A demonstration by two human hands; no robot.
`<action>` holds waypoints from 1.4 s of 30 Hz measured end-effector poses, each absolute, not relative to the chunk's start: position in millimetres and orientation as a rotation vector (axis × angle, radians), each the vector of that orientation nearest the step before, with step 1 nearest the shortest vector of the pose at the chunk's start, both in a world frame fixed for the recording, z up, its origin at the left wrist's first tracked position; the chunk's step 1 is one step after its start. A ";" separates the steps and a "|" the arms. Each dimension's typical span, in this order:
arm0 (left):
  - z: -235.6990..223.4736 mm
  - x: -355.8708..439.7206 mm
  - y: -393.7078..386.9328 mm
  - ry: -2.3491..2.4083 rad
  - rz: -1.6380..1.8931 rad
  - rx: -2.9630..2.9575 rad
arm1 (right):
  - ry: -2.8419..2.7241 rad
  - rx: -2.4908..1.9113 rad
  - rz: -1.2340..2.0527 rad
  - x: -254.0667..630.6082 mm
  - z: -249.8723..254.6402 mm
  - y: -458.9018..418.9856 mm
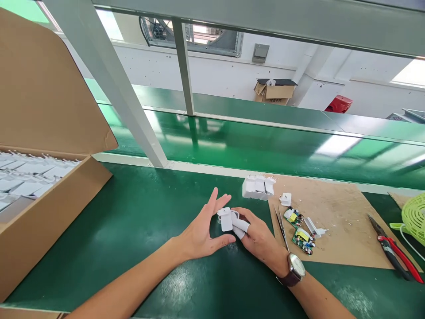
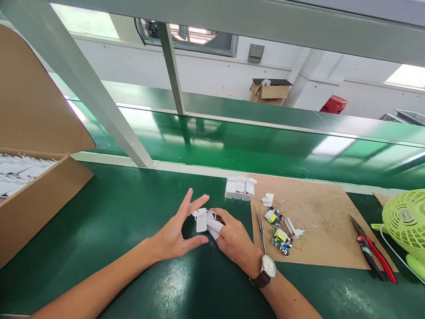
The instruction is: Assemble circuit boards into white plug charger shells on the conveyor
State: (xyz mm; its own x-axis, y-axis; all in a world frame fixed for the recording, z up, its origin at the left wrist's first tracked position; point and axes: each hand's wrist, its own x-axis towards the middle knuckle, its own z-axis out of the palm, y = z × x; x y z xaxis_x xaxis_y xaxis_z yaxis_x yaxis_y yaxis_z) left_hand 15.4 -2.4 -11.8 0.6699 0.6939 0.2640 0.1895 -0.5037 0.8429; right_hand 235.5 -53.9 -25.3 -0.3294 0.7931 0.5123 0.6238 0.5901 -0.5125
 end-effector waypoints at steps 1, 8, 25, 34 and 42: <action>-11.2 15.8 -2.7 0.663 0.768 2.046 | -2.043 -1.113 0.274 234.8 -22.6 -54.0; -10.0 18.4 -5.4 0.579 0.807 2.077 | -2.010 -1.135 0.265 234.0 -17.5 -51.9; -14.8 23.8 -1.8 0.634 1.062 2.081 | -2.060 -1.270 0.258 236.8 -16.2 -52.6; -6.3 23.6 -2.9 0.629 1.064 1.968 | -2.067 -1.270 0.274 237.3 -19.2 -52.6; -6.3 21.0 -2.4 0.617 1.048 1.981 | -2.066 -1.184 0.397 239.1 -17.5 -49.9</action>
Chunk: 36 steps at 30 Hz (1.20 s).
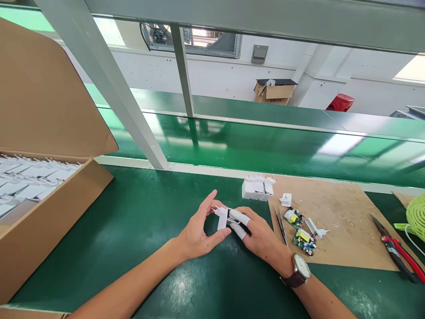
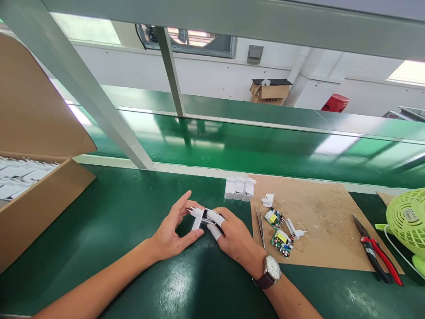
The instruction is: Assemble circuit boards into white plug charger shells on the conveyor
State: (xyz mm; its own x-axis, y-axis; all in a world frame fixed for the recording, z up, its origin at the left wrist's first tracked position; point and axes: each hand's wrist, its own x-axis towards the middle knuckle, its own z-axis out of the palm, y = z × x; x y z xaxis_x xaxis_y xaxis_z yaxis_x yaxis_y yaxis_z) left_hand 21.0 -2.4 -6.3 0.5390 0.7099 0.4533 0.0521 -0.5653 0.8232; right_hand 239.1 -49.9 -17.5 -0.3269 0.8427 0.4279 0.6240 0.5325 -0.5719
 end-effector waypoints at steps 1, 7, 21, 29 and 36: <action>-6.6 20.6 -2.3 0.623 1.039 1.983 | -2.046 -1.187 0.388 239.1 -18.6 -50.6; -10.9 19.2 -1.1 0.606 1.028 1.992 | -1.993 -1.239 0.375 239.1 -23.1 -54.5; -10.8 14.4 -0.3 0.570 1.013 1.967 | -2.037 -1.257 0.348 243.3 -29.1 -54.2; -12.2 12.5 0.6 0.569 0.993 1.967 | -2.074 -1.232 0.252 239.7 -21.8 -55.0; -11.5 12.1 3.1 0.562 0.980 1.972 | -1.864 -1.342 0.568 239.9 -28.7 -55.3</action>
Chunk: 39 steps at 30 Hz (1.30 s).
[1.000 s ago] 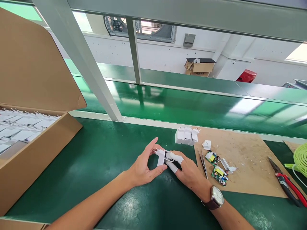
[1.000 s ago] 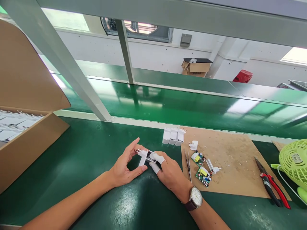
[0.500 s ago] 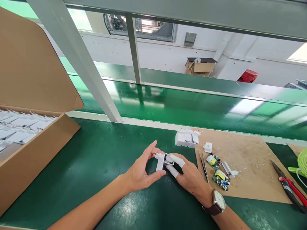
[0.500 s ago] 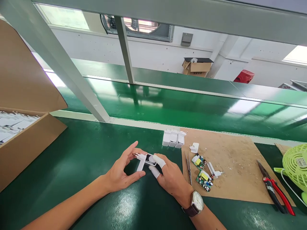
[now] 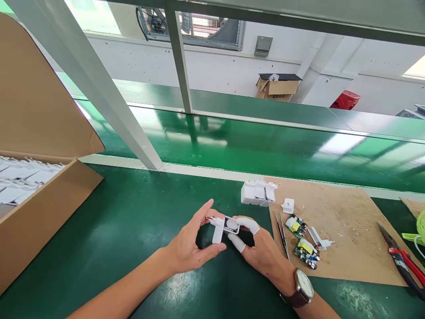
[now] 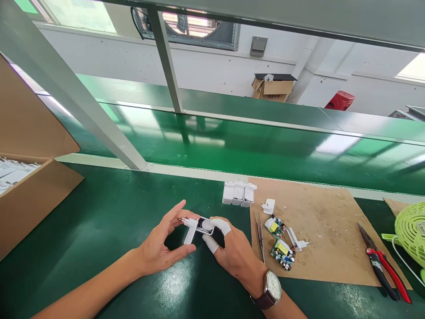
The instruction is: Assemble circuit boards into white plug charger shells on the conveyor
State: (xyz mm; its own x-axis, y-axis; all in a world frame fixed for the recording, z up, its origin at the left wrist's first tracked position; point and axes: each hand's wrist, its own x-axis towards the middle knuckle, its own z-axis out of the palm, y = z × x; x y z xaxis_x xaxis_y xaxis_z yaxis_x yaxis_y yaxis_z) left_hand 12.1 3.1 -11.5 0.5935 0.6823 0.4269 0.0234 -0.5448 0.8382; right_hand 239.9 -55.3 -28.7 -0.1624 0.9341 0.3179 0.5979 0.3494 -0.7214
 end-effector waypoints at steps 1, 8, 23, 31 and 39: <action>-11.4 12.0 3.1 0.563 0.977 1.973 | -1.871 -1.343 0.573 240.3 -28.2 -55.0; -10.8 11.2 0.9 0.585 0.971 1.985 | -2.037 -1.286 0.441 240.0 -19.9 -52.9; -13.5 12.1 3.1 0.606 1.018 2.194 | -1.525 -1.137 0.845 231.5 -24.6 -53.7; -3.8 22.4 -2.0 0.413 1.316 2.446 | -0.997 -0.969 1.621 217.3 -12.7 -61.0; -6.3 21.0 -2.9 0.460 1.299 2.443 | -0.962 -0.945 1.689 214.7 -11.2 -63.4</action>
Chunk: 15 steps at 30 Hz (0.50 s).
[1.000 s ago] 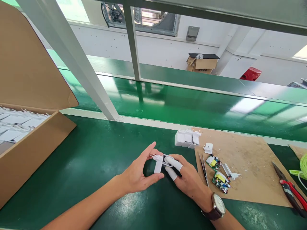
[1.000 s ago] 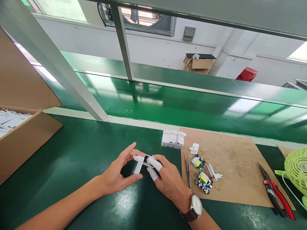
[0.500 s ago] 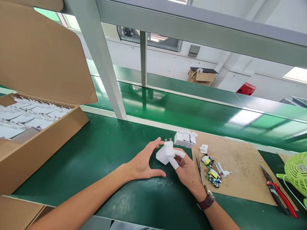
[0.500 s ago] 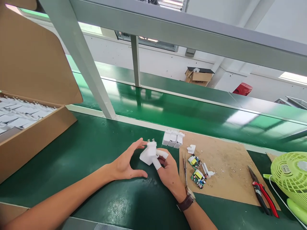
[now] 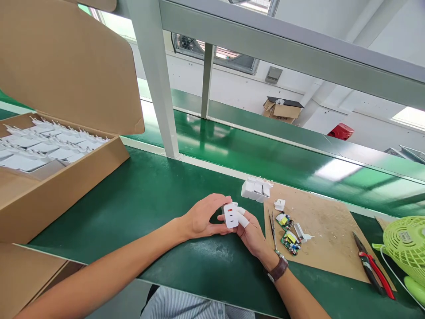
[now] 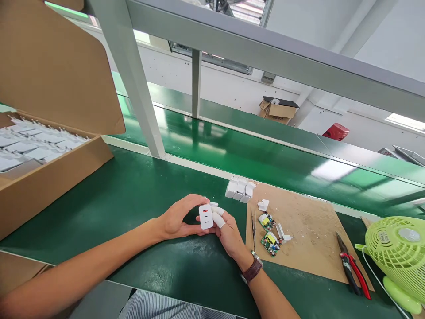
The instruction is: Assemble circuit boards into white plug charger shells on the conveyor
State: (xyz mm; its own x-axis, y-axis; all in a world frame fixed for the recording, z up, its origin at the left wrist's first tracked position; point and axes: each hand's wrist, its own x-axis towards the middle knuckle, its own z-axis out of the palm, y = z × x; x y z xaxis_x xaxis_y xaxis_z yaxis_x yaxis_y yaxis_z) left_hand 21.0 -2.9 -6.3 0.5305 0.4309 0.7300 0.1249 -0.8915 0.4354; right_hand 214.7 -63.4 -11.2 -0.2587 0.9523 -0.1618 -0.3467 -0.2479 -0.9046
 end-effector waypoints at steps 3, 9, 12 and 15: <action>-9.6 19.0 -2.2 0.484 1.263 2.449 | -0.975 -0.955 1.704 214.5 -12.0 -63.1; -13.0 17.2 -0.3 0.502 1.242 2.447 | -1.005 -0.977 1.703 215.4 -15.7 -62.8; -13.1 16.9 0.1 0.495 1.251 2.440 | -1.047 -1.018 1.686 216.4 -19.3 -62.3; -13.2 16.7 0.2 0.489 1.253 2.435 | -1.094 -1.055 1.662 217.1 -22.9 -61.8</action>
State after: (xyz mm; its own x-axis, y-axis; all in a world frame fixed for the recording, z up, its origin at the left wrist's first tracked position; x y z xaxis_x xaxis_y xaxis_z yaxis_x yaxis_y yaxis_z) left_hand 16.7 0.2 -13.2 0.5476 0.4565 0.7012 0.1389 -0.8760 0.4618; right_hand 217.1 -61.8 -22.9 -0.2726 0.9440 -0.1860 -0.2024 -0.2453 -0.9481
